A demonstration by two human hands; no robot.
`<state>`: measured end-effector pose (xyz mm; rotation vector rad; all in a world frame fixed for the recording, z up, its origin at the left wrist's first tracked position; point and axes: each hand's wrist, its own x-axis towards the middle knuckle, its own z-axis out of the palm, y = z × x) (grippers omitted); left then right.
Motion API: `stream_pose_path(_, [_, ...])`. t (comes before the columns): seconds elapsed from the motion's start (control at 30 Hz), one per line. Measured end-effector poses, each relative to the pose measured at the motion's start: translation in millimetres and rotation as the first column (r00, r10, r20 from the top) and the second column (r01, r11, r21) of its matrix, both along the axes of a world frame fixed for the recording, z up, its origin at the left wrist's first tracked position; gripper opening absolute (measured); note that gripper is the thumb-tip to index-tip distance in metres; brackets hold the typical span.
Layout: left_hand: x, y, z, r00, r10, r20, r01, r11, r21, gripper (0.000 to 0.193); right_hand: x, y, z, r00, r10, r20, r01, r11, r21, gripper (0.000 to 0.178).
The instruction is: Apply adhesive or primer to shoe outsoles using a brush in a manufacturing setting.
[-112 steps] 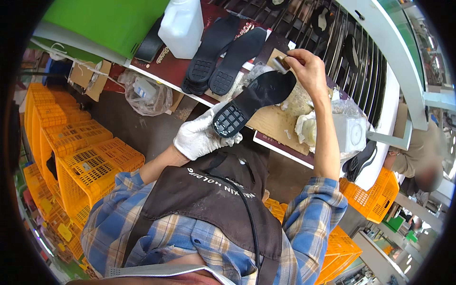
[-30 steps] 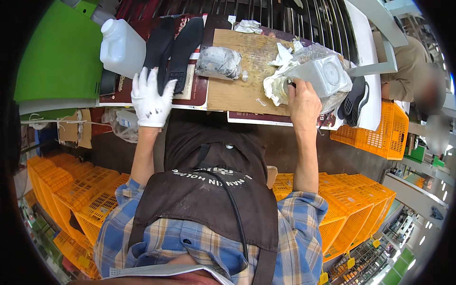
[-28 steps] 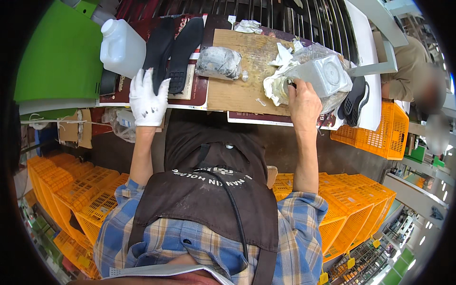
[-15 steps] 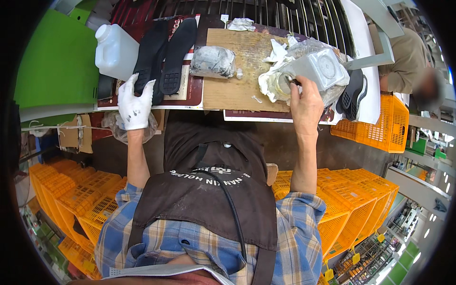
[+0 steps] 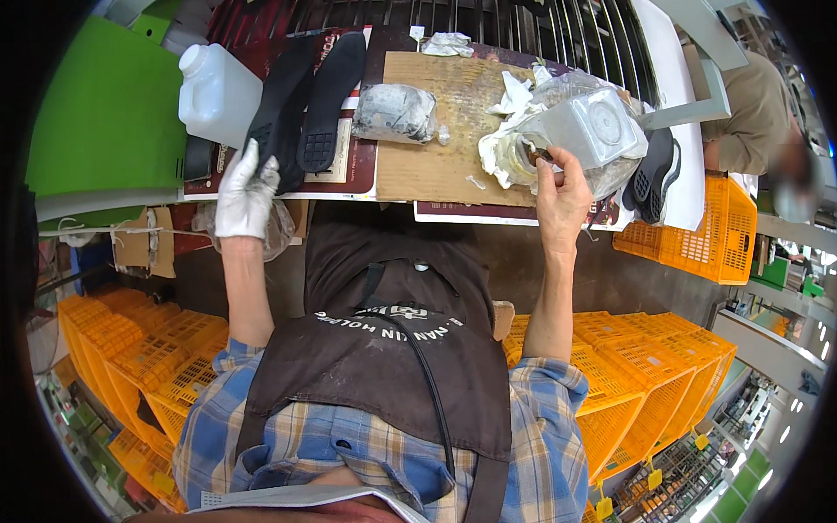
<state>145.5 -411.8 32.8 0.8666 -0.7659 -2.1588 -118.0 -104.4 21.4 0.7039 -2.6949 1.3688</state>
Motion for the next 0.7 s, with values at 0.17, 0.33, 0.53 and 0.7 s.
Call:
stream_pose_path(0.17, [-7.1, 52.0, -5.1, 0.974, -0.154, -0.166, 0.173, 0.979, 0.104, 0.037, -4.4, -3.6, -10.8, 0.996, 0.023, 0.09, -0.007, 0.984, -0.177, 0.023])
stream_pose_path(0.33, [-21.7, 97.6, -11.0, 0.889, -0.412, -0.2, 0.435, 0.897, 0.084, 0.047, -7.5, -14.6, -9.6, 0.916, 0.178, 0.36, 0.044, 0.846, -0.531, 0.025])
stream_pose_path(0.53, [-22.2, 122.7, -12.6, 0.833, -0.525, -0.175, 0.546, 0.83, 0.11, 0.049, -1.1, -65.2, 10.2, 0.852, 0.432, 0.295, -0.17, 0.762, -0.625, 0.025])
stream_pose_path(0.7, [-18.2, 127.6, -12.2, 0.819, -0.535, -0.208, 0.558, 0.826, 0.074, 0.057, 9.1, -126.1, 29.6, 0.793, 0.527, -0.305, -0.565, 0.823, -0.048, 0.024])
